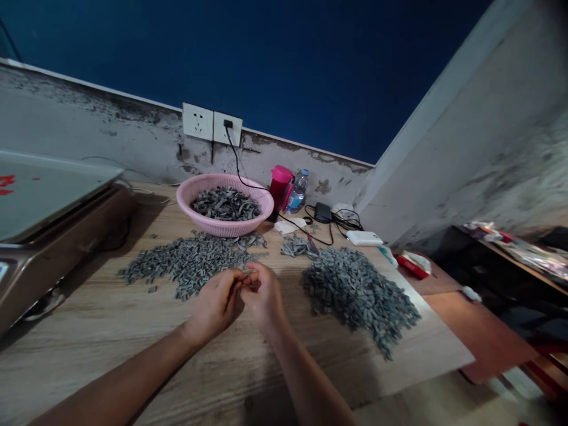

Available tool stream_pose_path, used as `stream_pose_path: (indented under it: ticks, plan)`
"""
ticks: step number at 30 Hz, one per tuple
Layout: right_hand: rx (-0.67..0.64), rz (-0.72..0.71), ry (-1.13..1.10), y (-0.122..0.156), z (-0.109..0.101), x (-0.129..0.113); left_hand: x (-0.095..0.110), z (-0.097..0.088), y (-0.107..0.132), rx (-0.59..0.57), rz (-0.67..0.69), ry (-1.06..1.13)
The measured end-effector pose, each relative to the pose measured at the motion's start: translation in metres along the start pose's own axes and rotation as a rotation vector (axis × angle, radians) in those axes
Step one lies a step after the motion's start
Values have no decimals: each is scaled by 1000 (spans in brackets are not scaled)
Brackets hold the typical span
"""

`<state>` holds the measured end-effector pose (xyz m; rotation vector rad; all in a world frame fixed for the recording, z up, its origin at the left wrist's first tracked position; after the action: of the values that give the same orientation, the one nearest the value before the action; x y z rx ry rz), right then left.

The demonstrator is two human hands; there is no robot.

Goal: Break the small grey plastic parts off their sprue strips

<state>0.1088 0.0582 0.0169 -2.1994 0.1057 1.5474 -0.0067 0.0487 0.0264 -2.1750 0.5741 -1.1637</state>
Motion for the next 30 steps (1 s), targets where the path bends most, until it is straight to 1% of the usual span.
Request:
stream_pose_path:
  ticks: [2,4,6,8,10,12,15,18,20,23,26,28,30]
  plan:
    - [-4,9,-5,0,2,-1,3,-1,1,10,69,-19]
    - [13,7,22,1,2,-3,5,-1,2,15,102,-29]
    - [39,-14,66,1,1,-8,4,0,2,4,89,-32]
    - [49,-45,97,2,0,-13,3,1,2,-6,46,-39]
    - [34,-67,106,4,0,-16,2,1,1,-13,13,-47]
    - [14,-70,92,5,1,-17,3,0,0,-13,8,-48]
    - [8,-45,20,4,0,-14,3,-3,-3,8,22,-51]
    - [15,-28,-45,4,0,-11,5,-6,-4,38,77,-64]
    - [15,-19,-49,4,0,-10,5,-6,-2,45,118,-65]
    - [22,3,-9,4,2,-8,5,-3,0,32,131,-68]
    - [52,11,32,5,2,-8,5,0,1,23,94,-48]
    - [66,2,41,7,3,-8,0,0,1,46,-9,-14]
    - [65,-6,38,8,5,-6,-9,-2,2,69,-152,21]
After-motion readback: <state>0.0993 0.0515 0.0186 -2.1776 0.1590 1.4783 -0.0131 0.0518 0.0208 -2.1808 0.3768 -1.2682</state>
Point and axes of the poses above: each hand's wrist, its own y-axis away from the middle knuckle, its own z-axis out of the palm, x = y × z, the point moved 7 cm from there along -y, towards the middle knuckle, and after that the axes turned 14 degrees about x, right-handed, at the moved point
